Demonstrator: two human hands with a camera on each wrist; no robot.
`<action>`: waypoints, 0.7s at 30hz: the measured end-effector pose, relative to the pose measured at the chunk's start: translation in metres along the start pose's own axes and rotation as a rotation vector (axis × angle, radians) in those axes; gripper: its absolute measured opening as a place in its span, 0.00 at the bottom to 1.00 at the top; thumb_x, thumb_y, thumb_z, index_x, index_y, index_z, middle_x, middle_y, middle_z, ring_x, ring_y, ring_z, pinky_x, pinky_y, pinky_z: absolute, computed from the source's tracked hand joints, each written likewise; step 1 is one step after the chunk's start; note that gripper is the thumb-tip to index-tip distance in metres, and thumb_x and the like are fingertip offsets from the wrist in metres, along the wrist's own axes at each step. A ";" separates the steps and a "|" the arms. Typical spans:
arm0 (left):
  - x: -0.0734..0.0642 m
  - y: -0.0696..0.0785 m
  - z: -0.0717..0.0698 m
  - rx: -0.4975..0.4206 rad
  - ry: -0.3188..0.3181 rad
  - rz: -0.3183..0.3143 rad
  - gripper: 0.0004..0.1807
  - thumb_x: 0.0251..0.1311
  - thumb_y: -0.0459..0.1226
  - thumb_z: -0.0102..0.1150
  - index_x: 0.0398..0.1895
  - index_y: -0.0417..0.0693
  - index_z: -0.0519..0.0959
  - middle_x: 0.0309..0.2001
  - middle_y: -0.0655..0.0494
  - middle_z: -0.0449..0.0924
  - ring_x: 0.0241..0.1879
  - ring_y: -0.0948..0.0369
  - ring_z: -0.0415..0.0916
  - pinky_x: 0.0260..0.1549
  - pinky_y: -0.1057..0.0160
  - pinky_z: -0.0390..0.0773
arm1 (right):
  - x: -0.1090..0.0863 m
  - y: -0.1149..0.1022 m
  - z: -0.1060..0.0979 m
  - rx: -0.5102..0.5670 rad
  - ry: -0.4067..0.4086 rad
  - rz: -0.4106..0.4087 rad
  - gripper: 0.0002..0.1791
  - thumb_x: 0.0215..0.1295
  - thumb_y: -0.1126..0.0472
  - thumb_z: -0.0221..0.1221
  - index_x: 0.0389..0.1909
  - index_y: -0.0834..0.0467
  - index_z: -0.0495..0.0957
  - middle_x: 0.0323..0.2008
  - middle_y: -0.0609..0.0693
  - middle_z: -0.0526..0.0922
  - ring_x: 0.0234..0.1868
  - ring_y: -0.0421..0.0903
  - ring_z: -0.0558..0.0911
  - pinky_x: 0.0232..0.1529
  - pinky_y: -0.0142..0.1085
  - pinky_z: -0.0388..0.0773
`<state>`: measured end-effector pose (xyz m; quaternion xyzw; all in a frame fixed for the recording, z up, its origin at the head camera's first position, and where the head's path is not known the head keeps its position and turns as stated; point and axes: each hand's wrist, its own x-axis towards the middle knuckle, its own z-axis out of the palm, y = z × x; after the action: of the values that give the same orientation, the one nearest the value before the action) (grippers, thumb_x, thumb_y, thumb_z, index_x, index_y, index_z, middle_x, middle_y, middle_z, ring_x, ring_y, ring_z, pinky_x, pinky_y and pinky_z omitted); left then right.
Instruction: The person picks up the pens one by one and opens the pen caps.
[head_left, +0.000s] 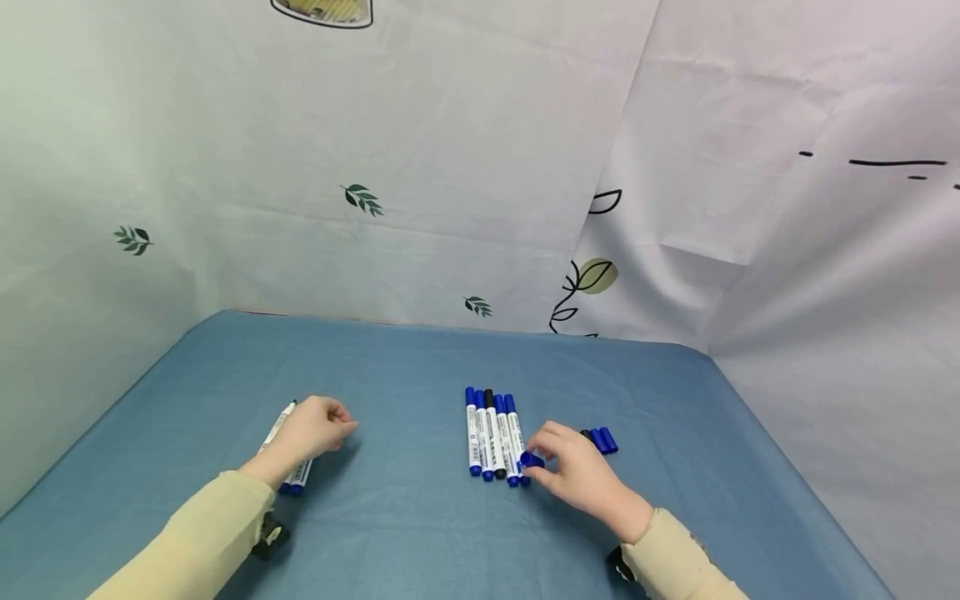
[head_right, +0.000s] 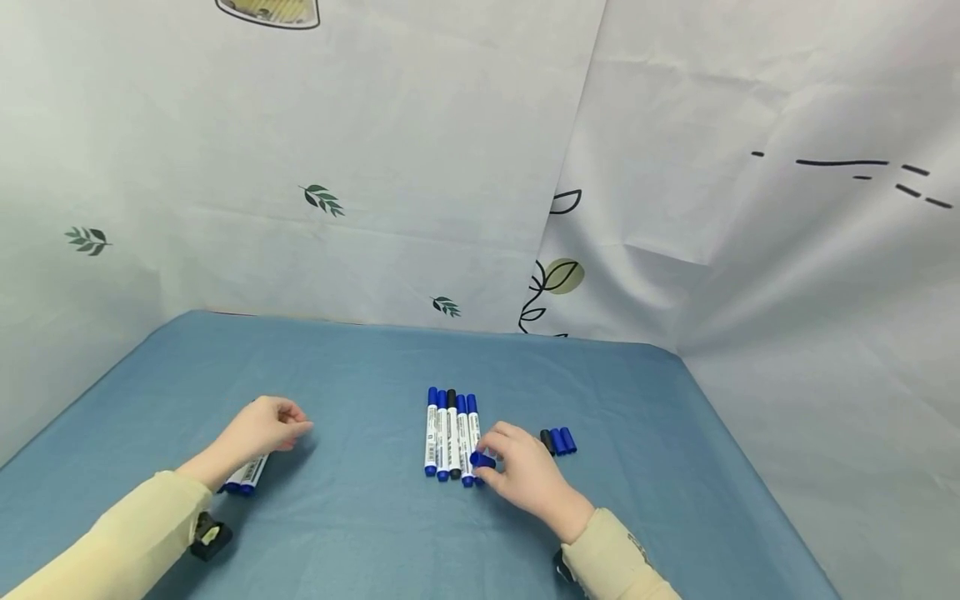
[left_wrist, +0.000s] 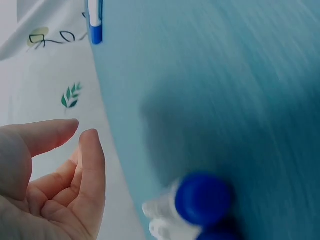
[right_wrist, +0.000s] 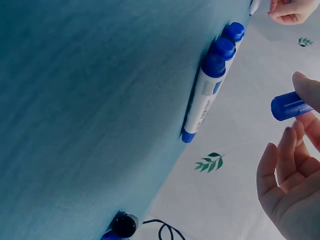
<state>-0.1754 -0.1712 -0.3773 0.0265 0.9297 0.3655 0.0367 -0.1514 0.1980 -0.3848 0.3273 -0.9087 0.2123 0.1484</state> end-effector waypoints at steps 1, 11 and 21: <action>0.000 0.002 0.002 -0.006 0.002 0.004 0.08 0.59 0.35 0.59 0.28 0.37 0.78 0.24 0.51 0.79 0.23 0.62 0.76 0.24 0.62 0.76 | 0.000 0.000 0.000 0.011 -0.002 0.006 0.13 0.47 0.62 0.72 0.32 0.53 0.79 0.29 0.41 0.74 0.30 0.35 0.74 0.31 0.29 0.75; 0.006 0.015 0.023 -0.092 -0.007 -0.015 0.06 0.58 0.33 0.59 0.28 0.36 0.78 0.24 0.50 0.78 0.23 0.63 0.77 0.26 0.61 0.79 | 0.002 -0.001 -0.001 0.105 -0.006 0.051 0.14 0.51 0.65 0.69 0.30 0.52 0.72 0.28 0.42 0.76 0.29 0.35 0.75 0.32 0.36 0.78; 0.009 0.026 0.040 -0.136 -0.024 -0.028 0.06 0.59 0.33 0.60 0.29 0.37 0.79 0.25 0.50 0.79 0.24 0.62 0.78 0.27 0.61 0.80 | 0.003 0.000 -0.002 0.155 -0.042 0.103 0.12 0.52 0.69 0.67 0.35 0.55 0.76 0.32 0.44 0.79 0.34 0.40 0.80 0.35 0.38 0.79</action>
<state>-0.1805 -0.1246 -0.3889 0.0155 0.9026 0.4268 0.0547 -0.1530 0.1979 -0.3816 0.2950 -0.9081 0.2826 0.0923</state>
